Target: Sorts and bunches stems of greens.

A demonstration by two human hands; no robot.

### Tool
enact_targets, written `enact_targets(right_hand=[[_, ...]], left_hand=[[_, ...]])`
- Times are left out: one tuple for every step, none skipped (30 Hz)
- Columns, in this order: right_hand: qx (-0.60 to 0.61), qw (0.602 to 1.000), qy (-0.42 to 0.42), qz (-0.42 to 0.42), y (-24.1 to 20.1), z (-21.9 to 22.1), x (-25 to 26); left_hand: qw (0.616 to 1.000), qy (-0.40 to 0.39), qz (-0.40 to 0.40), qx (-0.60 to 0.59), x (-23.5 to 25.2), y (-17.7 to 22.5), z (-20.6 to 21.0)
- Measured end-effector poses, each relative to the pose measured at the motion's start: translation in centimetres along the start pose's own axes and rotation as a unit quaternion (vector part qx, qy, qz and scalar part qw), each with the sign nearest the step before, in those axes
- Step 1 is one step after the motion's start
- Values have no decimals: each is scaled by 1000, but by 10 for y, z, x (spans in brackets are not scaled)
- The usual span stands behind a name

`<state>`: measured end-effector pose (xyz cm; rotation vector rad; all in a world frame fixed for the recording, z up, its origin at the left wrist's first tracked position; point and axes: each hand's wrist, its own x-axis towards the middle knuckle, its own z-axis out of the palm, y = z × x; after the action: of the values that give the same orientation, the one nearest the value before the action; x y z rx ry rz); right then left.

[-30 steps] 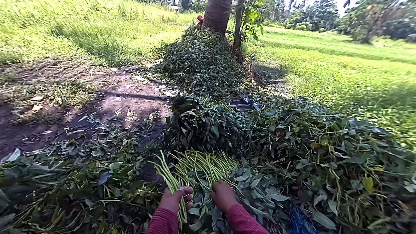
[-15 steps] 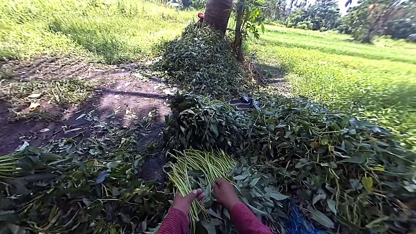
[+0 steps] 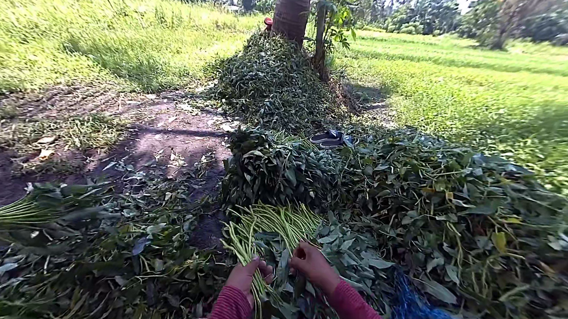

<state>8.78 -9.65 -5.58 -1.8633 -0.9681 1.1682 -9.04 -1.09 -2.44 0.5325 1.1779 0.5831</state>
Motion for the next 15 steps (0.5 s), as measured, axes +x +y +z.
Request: enact_targets(right_hand=[[12,999,-30,-13,-1,3,-12],[8,998,-61,-30,-1,8,-22],[-7,994,-97,-49,0,13,-31],[-29,988,-137,-71,2,17,-38],[-51,978,-182,-91,2,19,-42],[-73,966,-225,-107,3,19,-42],[-80,955,-261,-113,3,14,-39],[-71,952,-278,-104,2,6,-33],[-55,960,-263,-83,2,-4,-25],[-51,975,-210,-60,3,-16,-15],[-79,988,-125,-39,3,-26,-4],[-137,990,-36,-14,4,-34,10],[-201,979,30,15,6,-39,22],[-256,963,65,45,8,-39,32],[-300,948,74,74,11,-36,38]], left_hand=[[1000,-5,-11,3,1,-5,3],[1000,-11,-19,8,2,-9,5],[999,-16,-24,16,4,-14,7],[999,-15,-23,25,4,-20,9],[999,-15,-17,28,6,-25,9],[999,-21,-12,24,7,-28,8],[999,-29,-9,20,7,-28,7],[999,-36,-8,18,6,-26,5],[999,-43,-3,15,4,-21,3],[999,-45,8,15,2,-15,0],[998,-40,32,24,-2,-8,-2],[996,-28,66,46,-6,-1,-4],[991,-10,108,74,-11,6,-6],[983,12,148,107,-14,12,-9],[974,35,179,137,-17,16,-12]])
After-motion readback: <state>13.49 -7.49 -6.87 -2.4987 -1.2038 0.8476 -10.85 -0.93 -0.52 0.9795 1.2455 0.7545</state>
